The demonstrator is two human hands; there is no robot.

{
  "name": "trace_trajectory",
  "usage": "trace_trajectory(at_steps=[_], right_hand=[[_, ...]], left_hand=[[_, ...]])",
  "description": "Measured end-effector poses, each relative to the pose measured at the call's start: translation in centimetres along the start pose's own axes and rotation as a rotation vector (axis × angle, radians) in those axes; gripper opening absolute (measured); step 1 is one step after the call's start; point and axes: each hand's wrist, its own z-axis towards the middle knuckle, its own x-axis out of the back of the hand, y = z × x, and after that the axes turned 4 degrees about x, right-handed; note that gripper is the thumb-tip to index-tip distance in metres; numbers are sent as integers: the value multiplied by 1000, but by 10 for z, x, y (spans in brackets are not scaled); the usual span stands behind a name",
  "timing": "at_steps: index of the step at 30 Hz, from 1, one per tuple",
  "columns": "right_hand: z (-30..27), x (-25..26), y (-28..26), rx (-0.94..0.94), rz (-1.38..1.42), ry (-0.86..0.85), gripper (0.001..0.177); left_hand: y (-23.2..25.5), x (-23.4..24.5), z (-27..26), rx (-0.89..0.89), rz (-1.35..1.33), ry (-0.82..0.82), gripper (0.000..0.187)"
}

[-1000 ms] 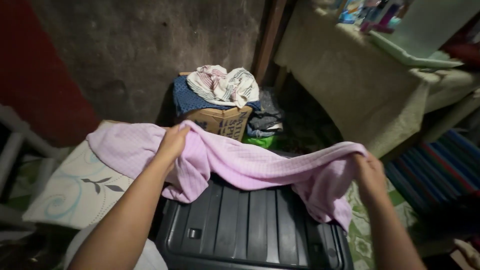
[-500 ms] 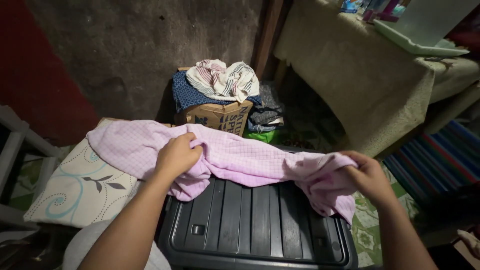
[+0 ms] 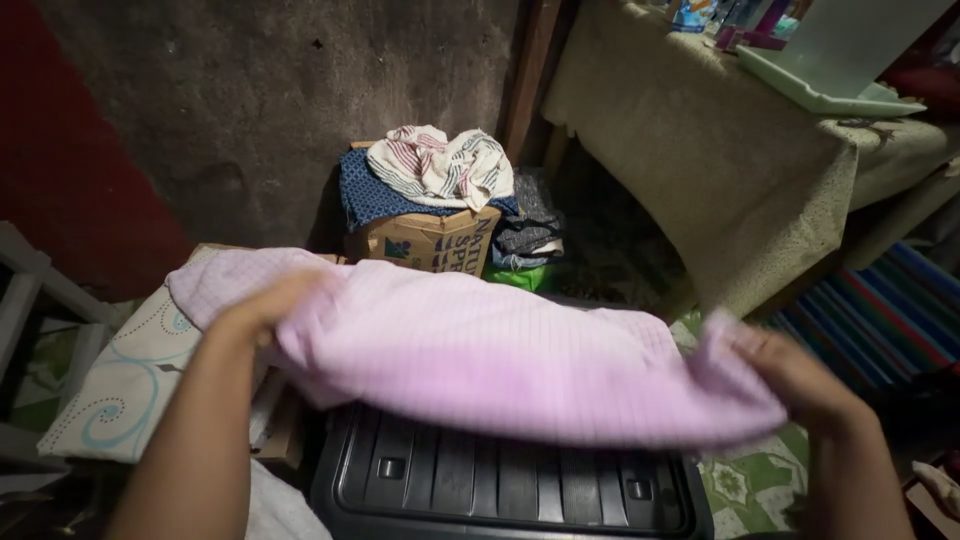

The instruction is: The person folds a white patterned sheet and a pink checkered sheet on top of a black suitcase. They smooth and align the edges of each sheet before folding them into neat rectangles.

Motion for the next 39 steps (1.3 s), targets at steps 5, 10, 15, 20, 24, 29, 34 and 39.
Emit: trace_trajectory(at_steps=[5,10,15,20,24,29,34,39], right_hand=[[-29,-43,-16,-55,-580,-274,41],[-33,-76,-27,176,-560,-416,38],[-37,-75,-39,300,-468,-455,36],[-43,-124,-40,210,-711,-467,38],[-60,-166,-37,469,-505,-612,33],[-69,-173,-48,389,-603,-715,32],[-41,-151,-33,290,-790,-690,40],[40,-125,19,366,-855,111,64]], left_hand=[[-9,-68,-33,-187,686,-294,34],[13,-116,-68,-223,688,-291,35],[33,-125,-74,-236,910,-172,42],[8,-177,-79,-509,459,-535,60],[-18,-229,-77,-416,294,-718,59],[-40,-242,-64,-409,342,-662,26],[-44,-222,-46,-542,427,-622,20],[-50,-220,-67,-536,521,-788,31]])
